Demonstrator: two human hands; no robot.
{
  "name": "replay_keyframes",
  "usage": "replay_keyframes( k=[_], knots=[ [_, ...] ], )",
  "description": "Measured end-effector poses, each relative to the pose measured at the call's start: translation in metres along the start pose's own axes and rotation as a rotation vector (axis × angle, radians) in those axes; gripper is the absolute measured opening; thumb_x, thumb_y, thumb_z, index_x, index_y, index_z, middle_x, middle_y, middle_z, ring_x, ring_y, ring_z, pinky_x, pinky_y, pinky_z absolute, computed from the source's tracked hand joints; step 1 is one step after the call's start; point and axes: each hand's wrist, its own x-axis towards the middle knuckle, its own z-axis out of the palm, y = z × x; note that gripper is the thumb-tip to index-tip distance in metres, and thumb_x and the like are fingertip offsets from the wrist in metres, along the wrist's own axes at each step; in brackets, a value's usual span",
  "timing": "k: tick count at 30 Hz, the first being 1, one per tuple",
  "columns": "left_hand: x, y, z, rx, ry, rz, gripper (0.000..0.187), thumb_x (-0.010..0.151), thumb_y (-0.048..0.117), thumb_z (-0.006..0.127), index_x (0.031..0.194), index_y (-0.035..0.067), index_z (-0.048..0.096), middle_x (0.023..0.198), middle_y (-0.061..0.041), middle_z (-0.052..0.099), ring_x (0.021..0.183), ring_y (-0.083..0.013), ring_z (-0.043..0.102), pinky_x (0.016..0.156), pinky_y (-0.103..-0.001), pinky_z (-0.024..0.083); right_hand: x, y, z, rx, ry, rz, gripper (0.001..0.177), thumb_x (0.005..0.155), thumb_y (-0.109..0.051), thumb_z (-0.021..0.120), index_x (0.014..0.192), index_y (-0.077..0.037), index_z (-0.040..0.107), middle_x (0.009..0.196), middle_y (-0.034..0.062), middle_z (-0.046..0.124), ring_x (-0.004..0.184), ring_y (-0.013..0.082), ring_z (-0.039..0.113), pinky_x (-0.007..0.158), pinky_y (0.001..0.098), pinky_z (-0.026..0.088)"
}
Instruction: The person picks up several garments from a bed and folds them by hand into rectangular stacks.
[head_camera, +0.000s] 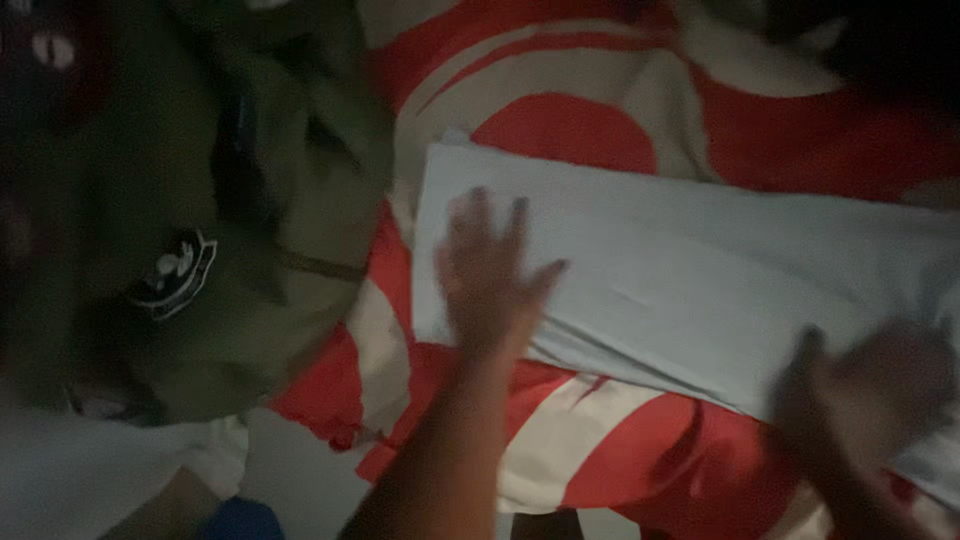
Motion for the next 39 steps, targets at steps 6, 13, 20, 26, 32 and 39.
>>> replay_keyframes(
  k=[6,13,20,26,32,39],
  knots=[
    [-0.002,0.026,0.002,-0.002,0.124,-0.055,0.084,0.092,0.046,0.064,0.16,0.012,0.029,0.167,-0.021,0.021,0.154,-0.0403,0.017,0.121,-0.064,0.011,0.021,0.049,0.009,0.064,-0.07,0.069,0.079,0.101,-0.042,0.046,0.161,0.003,0.021,0.166,0.0276,0.019,0.153,0.0435,0.017,0.123,0.059,0.009],
    [-0.012,0.152,0.074,-0.538,-0.202,0.106,0.056,0.107,0.024,0.042,0.161,0.015,0.034,0.172,-0.009,0.029,0.16,-0.0262,0.024,0.131,-0.058,0.011,0.065,-0.042,0.017,0.41,-0.269,-0.445,0.062,0.106,-0.038,0.038,0.162,-0.014,0.028,0.173,0.0152,0.019,0.16,0.0311,0.015,0.129,0.0554,0.003],
    [-0.009,0.161,0.057,-0.003,-0.194,0.215,0.091,0.089,0.057,0.066,0.159,0.017,0.025,0.168,-0.016,0.011,0.156,-0.0337,0.005,0.119,-0.067,0.004,0.062,0.109,-0.026,0.025,-0.365,0.158,0.081,0.095,-0.051,0.044,0.164,-0.012,0.026,0.169,0.016,0.027,0.161,0.0333,0.022,0.136,0.0532,0.009],
    [0.0,0.193,0.059,0.058,-0.215,-0.072,0.111,0.075,0.064,0.075,0.162,0.019,0.022,0.168,-0.029,0.0,0.153,-0.0486,-0.005,0.115,-0.074,0.003,0.022,0.268,-0.03,-0.026,0.04,0.242,0.081,0.114,-0.055,0.031,0.167,0.002,0.009,0.172,0.0308,0.007,0.163,0.0486,0.006,0.132,0.0582,0.003],
    [-0.059,0.292,0.14,-0.247,-0.231,0.398,0.098,0.087,0.045,0.075,0.166,0.015,0.025,0.176,-0.016,0.016,0.162,-0.0368,0.012,0.128,-0.064,0.013,0.025,0.217,-0.017,0.213,0.052,-0.059,0.077,0.105,-0.046,0.039,0.164,-0.001,0.023,0.171,0.0282,0.018,0.159,0.0452,0.012,0.129,0.0569,0.004],
    [-0.081,0.353,0.174,-0.127,-0.469,0.628,0.108,0.087,0.062,0.072,0.166,0.019,0.012,0.176,-0.009,0.005,0.162,-0.0315,0.004,0.123,-0.068,0.005,-0.013,0.251,-0.025,-0.032,-0.026,0.203,0.085,0.1,-0.05,0.054,0.159,0.006,0.03,0.164,0.0298,0.029,0.152,0.0474,0.025,0.127,0.0581,0.005]
  ],
)
